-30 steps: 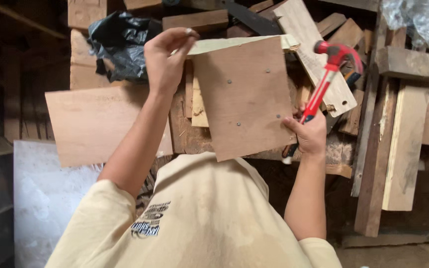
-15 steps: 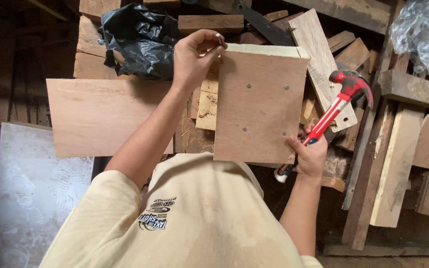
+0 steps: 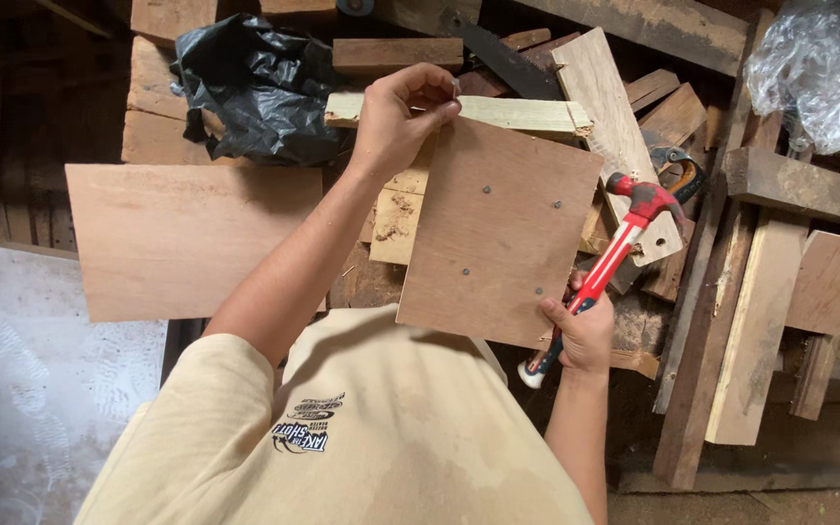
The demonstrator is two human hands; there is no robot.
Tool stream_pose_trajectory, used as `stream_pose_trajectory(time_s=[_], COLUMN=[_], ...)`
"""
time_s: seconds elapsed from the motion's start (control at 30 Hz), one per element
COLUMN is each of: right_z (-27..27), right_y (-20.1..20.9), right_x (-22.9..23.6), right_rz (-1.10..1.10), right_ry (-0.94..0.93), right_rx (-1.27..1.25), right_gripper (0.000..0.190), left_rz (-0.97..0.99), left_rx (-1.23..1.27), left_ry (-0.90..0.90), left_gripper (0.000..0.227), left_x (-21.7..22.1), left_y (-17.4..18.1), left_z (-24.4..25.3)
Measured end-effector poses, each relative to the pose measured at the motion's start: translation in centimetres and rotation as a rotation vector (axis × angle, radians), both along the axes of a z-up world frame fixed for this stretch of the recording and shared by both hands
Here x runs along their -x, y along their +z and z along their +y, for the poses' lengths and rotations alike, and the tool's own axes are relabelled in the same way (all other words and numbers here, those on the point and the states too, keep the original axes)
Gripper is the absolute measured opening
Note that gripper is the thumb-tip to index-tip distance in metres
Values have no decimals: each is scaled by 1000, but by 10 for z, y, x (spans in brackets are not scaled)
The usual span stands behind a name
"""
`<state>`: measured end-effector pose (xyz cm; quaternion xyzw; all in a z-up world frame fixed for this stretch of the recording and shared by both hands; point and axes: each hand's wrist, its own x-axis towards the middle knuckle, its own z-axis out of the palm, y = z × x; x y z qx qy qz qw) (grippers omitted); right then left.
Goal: The person assembles a small wooden box by aligning and hammering nails into wooden panels. They repeatedly position pieces, insert nails, and strike them with a hammer to secure the structure.
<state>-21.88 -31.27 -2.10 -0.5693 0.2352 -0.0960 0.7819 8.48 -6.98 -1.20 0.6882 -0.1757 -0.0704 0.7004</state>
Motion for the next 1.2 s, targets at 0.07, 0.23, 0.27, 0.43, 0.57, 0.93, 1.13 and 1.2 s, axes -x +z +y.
stream_pose_trajectory(time_s=[0.07, 0.23, 0.27, 0.43, 0.57, 0.93, 1.13, 1.2], right_z=[-1, -2, -3, -9, -11, -9, -11, -16], right_y=[-1, 0, 1, 3, 1, 10, 28, 42], right_x=[0, 2, 3, 5, 4, 2, -5, -11], right_rz=[-15, -22, -22, 56, 57, 62, 139, 212], right_ry=[14, 25, 24, 24, 38, 69, -31, -96], right_rx=[2, -13, 8, 135, 168, 184, 212, 276], right_gripper=[53, 55, 55, 56, 54, 50, 42, 31], left_rz=[4, -25, -26, -74, -102, -118, -290, -282], left_rx=[-9, -55, -57, -52, -69, -103, -150, -149], left_ry=[0, -3, -2, 22, 18, 49, 8, 1], left_gripper=[16, 15, 15, 16, 14, 13, 5, 8], left_x=[-2, -7, -7, -4, -6, -6, -2, 2], left_y=[1, 1, 1, 2, 2, -2, -4, -5], left_z=[-2, -2, -3, -3, 2, 0, -2, -2])
